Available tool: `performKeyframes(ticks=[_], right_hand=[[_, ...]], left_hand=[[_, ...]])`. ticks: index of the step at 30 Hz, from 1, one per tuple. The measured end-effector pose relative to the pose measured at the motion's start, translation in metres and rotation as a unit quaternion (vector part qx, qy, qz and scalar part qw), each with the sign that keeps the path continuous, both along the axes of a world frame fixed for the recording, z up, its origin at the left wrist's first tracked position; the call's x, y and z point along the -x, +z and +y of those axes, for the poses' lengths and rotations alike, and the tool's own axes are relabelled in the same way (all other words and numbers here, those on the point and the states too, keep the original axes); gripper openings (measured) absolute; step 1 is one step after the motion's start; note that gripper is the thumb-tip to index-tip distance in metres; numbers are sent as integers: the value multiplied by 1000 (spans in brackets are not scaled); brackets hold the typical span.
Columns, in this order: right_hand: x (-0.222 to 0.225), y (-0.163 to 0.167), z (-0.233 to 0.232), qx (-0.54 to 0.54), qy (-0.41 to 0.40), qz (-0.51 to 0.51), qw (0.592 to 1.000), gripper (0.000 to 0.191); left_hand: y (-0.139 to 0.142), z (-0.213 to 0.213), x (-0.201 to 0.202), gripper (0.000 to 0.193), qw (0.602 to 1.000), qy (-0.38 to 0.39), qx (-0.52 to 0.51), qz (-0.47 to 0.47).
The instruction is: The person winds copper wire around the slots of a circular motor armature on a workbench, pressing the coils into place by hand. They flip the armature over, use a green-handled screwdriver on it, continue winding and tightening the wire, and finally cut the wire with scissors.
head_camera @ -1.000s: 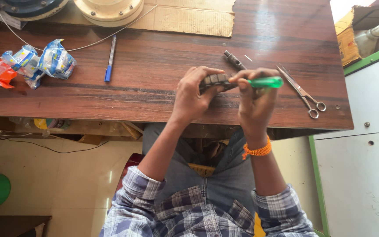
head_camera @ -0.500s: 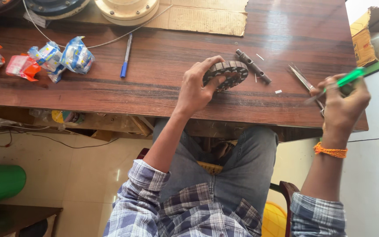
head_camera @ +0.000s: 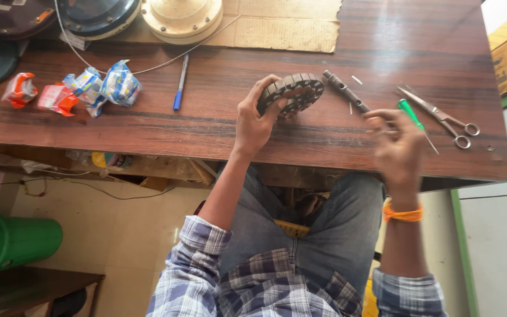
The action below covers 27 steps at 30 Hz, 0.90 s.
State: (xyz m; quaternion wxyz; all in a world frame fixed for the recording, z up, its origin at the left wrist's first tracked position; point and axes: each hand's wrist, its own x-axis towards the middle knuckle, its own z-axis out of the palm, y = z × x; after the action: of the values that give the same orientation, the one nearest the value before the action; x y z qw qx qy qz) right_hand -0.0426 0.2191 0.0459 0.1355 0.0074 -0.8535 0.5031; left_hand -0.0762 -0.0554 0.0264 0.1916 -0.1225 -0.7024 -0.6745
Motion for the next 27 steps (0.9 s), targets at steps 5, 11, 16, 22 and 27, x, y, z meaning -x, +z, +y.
performKeyframes(ticks=[5,11,16,22,27], right_hand=[[-4,-7,-82,98,158,55,981,29],[3,-9,-123,174,148,28,973,17],[-14,-15,-98,85,172,-22,981,13],[-54,-19,-32,144,195,-94,966,13],[-83,-23,25,134,88,-160,974,11]], left_hand=[[23,-8,5,61,996,-24,24,-84],[48,-1,0,51,972,31,222,71],[35,11,9,42,971,73,227,31],[23,3,8,36,989,70,130,15],[31,-1,9,36,986,70,150,-30]])
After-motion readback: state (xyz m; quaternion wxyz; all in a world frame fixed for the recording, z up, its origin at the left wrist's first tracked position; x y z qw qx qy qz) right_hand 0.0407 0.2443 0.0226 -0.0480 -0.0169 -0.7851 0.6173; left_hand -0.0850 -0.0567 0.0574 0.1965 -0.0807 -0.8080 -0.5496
